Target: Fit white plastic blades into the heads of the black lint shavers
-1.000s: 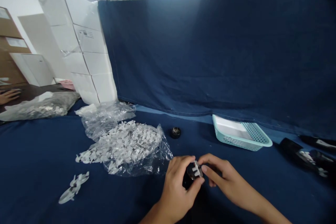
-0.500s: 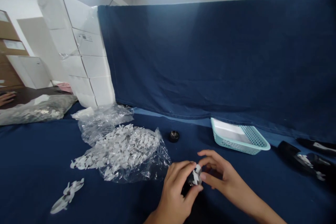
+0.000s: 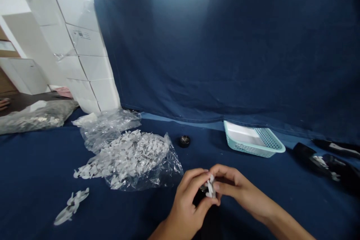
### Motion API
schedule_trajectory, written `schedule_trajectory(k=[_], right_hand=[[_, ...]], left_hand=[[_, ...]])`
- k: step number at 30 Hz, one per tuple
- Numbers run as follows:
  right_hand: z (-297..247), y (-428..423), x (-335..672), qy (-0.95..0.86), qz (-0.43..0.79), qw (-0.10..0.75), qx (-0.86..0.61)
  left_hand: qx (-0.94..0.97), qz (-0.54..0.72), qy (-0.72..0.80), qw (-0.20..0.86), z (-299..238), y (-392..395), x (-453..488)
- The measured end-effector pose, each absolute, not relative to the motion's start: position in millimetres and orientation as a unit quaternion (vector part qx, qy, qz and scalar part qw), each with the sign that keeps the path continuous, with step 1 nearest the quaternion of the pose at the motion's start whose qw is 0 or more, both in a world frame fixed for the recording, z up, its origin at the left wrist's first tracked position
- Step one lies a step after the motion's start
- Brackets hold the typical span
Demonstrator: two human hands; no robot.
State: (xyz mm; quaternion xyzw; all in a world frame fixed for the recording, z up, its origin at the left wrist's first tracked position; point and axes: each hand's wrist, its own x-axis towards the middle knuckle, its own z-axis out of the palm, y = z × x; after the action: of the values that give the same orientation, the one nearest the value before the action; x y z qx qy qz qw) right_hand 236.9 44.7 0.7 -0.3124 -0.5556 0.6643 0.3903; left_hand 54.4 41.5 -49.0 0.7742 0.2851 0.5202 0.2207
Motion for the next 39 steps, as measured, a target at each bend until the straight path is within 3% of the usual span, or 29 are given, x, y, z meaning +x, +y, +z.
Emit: schedule_trajectory(k=[12, 24, 33, 39], right_hand=[[-16, 42, 228, -0.431, 0.722, 0.467, -0.273], [-12, 36, 225, -0.406, 0.749, 0.461, -0.250], [8, 41, 240, -0.425, 0.611, 0.577, -0.336], [6, 39, 239, -0.458, 0.594, 0.563, -0.349]], left_hand=[[0.763, 0.518, 0.290, 0.255, -49, 44, 53], [0.771, 0.533, 0.269, 0.222, -54, 44, 54], [0.770, 0.523, 0.296, 0.214, -62, 42, 52], [0.777, 0.519, 0.308, 0.178, -61, 44, 53]])
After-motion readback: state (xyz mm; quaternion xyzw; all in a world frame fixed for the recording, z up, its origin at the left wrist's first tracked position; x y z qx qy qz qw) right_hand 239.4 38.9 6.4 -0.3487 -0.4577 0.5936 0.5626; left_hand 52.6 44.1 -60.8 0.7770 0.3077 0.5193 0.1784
